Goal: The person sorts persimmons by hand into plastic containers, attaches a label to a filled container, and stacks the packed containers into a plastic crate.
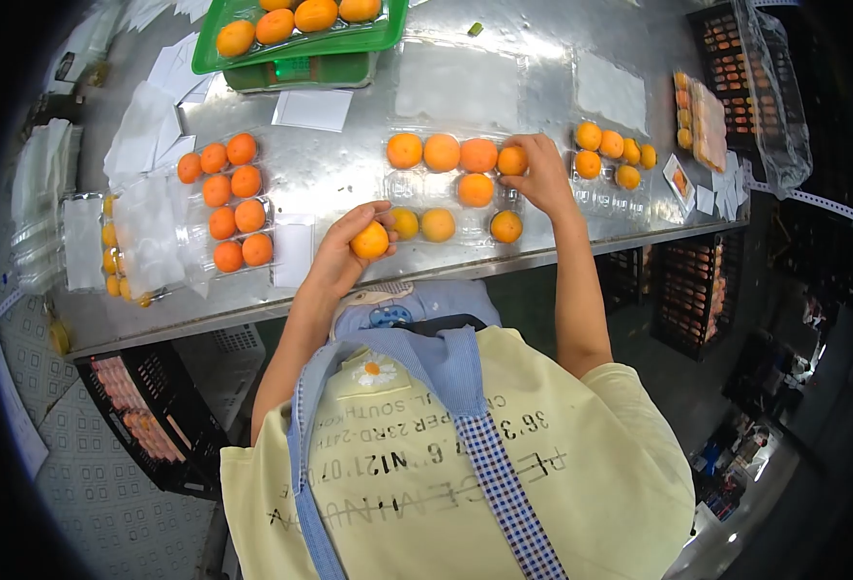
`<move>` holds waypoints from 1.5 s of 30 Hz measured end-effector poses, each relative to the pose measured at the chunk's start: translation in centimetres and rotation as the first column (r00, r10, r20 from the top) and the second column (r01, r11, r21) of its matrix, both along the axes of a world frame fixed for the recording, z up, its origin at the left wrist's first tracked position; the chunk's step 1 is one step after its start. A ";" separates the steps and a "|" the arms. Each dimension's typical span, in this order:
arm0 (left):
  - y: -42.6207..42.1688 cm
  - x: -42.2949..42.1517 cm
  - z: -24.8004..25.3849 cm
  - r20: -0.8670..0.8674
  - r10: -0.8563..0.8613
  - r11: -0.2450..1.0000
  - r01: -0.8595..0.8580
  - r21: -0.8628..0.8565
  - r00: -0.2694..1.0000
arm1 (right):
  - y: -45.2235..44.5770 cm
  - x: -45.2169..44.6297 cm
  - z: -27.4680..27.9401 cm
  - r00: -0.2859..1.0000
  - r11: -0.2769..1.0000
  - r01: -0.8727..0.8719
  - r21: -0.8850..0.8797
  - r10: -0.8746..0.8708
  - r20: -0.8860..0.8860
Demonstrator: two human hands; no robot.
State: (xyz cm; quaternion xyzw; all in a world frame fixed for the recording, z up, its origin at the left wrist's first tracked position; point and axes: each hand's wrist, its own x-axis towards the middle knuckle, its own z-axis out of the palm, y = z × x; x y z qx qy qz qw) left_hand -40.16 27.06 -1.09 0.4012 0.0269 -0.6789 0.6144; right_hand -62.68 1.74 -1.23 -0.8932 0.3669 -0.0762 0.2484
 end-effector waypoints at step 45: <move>0.3 3.6 4.9 -0.072 0.069 0.957 -0.087 -0.276 0.995 | 10.3 15.7 11.4 0.844 0.850 -0.502 0.158 0.441 0.306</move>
